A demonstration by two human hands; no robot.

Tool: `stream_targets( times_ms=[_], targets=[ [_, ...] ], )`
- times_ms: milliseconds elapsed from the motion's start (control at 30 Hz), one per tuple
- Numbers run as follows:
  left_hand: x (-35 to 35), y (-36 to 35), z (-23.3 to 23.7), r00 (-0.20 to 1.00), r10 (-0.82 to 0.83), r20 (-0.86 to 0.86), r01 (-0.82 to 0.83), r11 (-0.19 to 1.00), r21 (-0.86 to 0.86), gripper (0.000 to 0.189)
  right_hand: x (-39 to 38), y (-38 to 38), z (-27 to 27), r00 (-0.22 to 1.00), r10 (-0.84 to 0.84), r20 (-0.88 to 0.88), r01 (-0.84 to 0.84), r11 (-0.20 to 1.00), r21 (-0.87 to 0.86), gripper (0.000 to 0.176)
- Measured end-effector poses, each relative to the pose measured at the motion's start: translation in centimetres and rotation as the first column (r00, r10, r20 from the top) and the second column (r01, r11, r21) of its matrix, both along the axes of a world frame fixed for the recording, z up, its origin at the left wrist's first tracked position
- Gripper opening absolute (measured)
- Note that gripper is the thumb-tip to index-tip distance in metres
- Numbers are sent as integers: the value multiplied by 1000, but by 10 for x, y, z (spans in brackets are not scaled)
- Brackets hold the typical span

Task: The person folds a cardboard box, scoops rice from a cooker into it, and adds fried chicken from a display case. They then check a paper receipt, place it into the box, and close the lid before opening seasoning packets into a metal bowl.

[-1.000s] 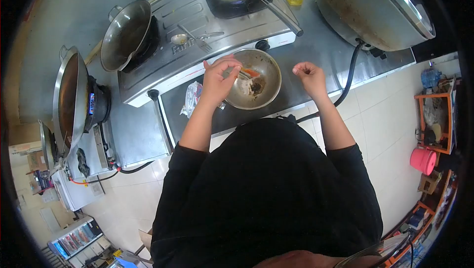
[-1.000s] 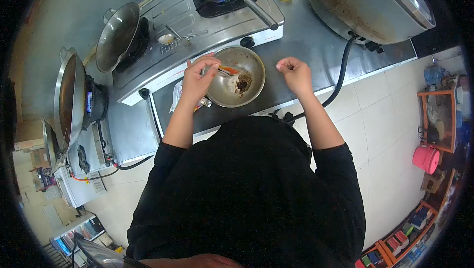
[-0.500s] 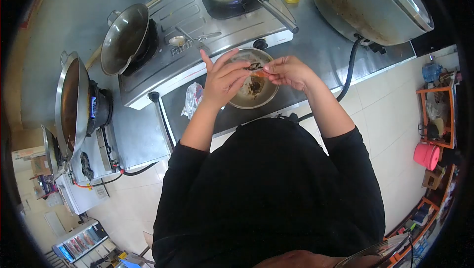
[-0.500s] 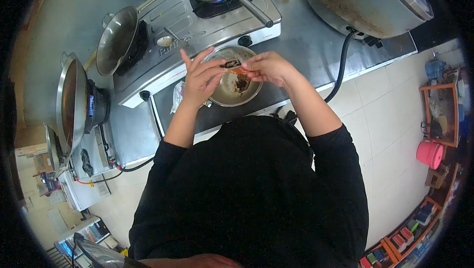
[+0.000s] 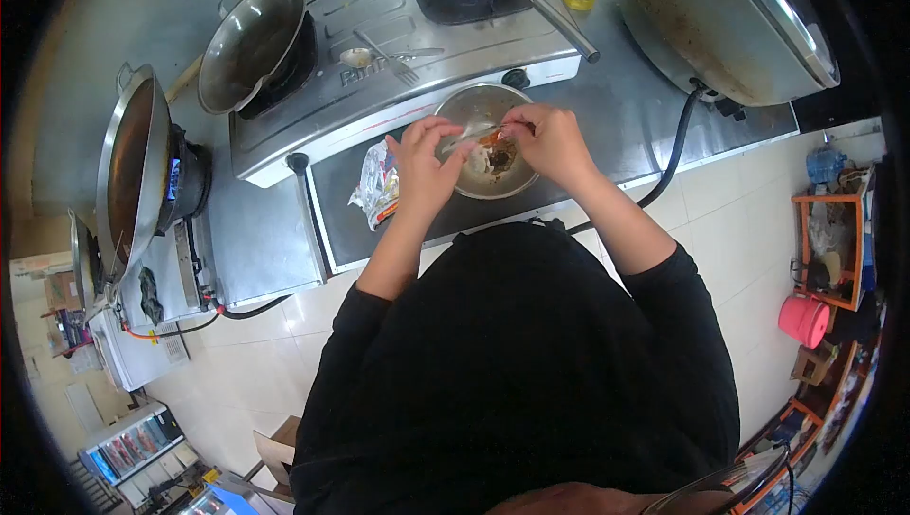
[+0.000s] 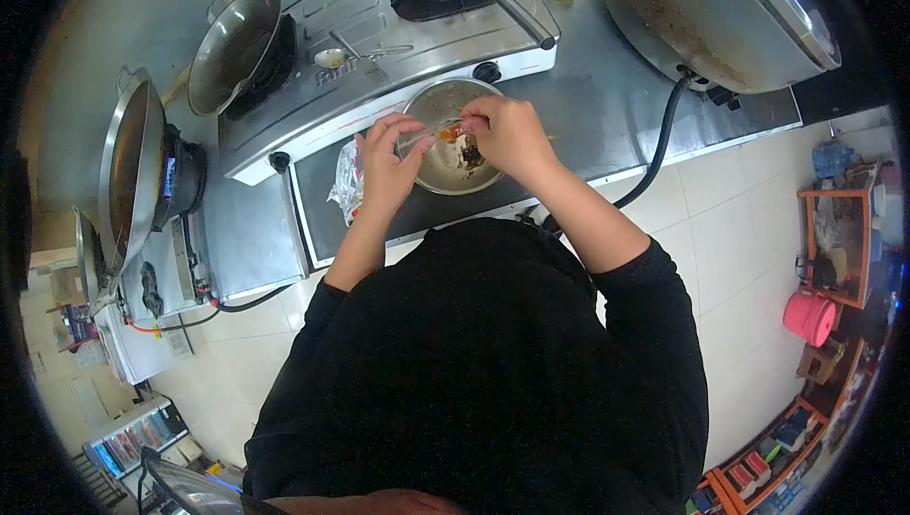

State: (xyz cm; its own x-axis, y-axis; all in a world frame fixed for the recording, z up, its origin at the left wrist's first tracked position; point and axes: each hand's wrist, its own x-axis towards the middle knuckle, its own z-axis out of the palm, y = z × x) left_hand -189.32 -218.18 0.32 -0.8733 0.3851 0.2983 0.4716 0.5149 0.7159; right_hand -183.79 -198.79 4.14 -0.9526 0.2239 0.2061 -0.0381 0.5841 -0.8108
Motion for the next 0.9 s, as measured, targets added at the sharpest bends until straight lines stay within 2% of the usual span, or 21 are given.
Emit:
stream_targets(
  times_ms=[200,267,300,400,500,600,700,800,900],
  targets=[
    [-4,5,-8,1000,-19,7,18,995,95,14,3,-2,9,998,-9,56,10,999,-32,16],
    [-3,7,-8,1000,-29,-9,30,993,116,13,3,0,10,992,13,125,-24,996,89,17],
    [-2,8,-8,1000,-23,-21,25,995,93,14,3,0,11,987,20,162,-44,988,146,18],
    [-1,10,-6,998,-20,-58,22,999,33,14,4,-2,2,999,-6,51,1,994,108,21],
    [0,11,-4,995,-41,-94,42,999,5,14,3,-2,-2,995,-61,79,48,985,164,23],
    [1,13,-7,991,-35,-128,34,999,-7,15,1,-2,-6,996,-42,81,29,986,163,23],
    [1,14,-10,990,-28,-135,26,999,-18,15,0,-2,-8,992,-43,115,25,988,152,23],
    [-1,12,-10,991,-8,-130,3,999,-40,15,1,4,-8,975,-10,220,-22,990,140,23],
    [-3,9,-10,992,5,-128,-17,995,-95,15,3,17,-18,993,-49,103,52,998,-23,24]
  ],
)
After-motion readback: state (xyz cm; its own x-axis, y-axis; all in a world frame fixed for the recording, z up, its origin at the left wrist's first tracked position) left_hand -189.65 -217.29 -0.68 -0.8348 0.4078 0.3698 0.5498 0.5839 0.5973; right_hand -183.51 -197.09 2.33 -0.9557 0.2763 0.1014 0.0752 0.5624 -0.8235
